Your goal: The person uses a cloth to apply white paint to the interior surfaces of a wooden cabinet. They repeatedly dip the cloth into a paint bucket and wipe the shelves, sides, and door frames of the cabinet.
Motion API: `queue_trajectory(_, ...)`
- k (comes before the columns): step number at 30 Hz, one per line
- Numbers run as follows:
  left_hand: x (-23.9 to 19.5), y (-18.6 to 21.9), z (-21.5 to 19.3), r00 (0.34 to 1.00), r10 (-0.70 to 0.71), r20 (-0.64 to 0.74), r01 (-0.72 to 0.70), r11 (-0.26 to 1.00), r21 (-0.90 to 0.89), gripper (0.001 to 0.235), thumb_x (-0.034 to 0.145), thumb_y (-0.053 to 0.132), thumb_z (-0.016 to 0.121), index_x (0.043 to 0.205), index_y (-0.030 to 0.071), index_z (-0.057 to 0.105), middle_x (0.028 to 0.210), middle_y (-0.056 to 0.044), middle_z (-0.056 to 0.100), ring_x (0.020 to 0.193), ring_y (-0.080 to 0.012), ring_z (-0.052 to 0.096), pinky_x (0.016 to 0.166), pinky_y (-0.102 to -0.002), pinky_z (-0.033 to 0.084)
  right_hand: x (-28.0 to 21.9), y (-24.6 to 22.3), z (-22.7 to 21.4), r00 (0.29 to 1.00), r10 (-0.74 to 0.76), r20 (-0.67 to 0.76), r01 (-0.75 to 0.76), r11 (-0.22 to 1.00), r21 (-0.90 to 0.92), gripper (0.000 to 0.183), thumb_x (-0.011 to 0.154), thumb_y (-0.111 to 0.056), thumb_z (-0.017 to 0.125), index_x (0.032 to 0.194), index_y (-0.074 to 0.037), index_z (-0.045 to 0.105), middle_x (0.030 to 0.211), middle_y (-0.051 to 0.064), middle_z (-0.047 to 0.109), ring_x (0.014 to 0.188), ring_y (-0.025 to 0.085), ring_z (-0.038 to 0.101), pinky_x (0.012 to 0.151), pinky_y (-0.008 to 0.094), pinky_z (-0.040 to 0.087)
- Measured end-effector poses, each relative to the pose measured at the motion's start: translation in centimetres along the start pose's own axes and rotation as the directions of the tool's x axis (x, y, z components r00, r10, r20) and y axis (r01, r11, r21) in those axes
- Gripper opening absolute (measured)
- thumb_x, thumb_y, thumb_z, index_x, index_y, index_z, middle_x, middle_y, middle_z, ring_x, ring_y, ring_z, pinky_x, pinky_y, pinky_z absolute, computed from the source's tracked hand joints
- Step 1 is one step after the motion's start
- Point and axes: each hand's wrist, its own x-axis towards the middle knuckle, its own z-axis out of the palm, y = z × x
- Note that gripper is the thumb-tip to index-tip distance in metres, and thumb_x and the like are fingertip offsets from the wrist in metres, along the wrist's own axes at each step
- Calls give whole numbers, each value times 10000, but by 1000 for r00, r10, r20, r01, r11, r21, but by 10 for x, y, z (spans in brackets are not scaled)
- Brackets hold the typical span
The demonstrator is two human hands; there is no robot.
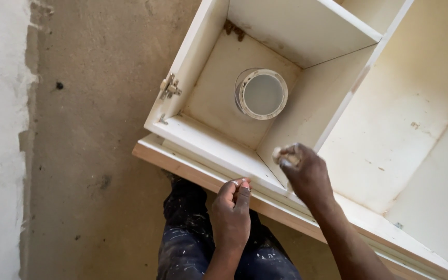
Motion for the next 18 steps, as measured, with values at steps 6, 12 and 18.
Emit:
queue_trajectory(6, 49, 16, -7, 991, -14, 134, 11, 1000, 21, 336, 953, 345, 584, 1121, 141, 792, 1096, -9, 829, 1012, -135, 763, 874, -284, 617, 83, -32, 15, 969, 179, -172, -130, 956, 262, 221, 887, -217, 658, 1059, -113, 751, 829, 95, 728, 599, 199, 579, 516, 372, 489)
queue_trajectory(12, 107, 29, -31, 945, 93, 314, -129, 987, 94, 339, 991, 326, 520, 1127, 125, 756, 1129, -8, 778, 974, -138, 715, 836, -291, 602, 188, -13, 69, 944, 222, -245, -154, 951, 270, 240, 886, -277, 664, 1046, -148, 789, 689, 99, 722, 560, 202, 644, 591, 356, 486)
queue_trajectory(18, 160, 24, -16, 839, 448, 310, -495, 864, 91, 285, 1004, 268, 523, 1080, 91, 733, 1033, -54, 753, 979, -229, 693, 882, -375, 544, 260, 8, 101, 923, 228, -309, -172, 965, 198, 353, 826, -262, 566, 1091, -135, 760, 1019, 100, 770, 773, 247, 714, 689, 381, 553)
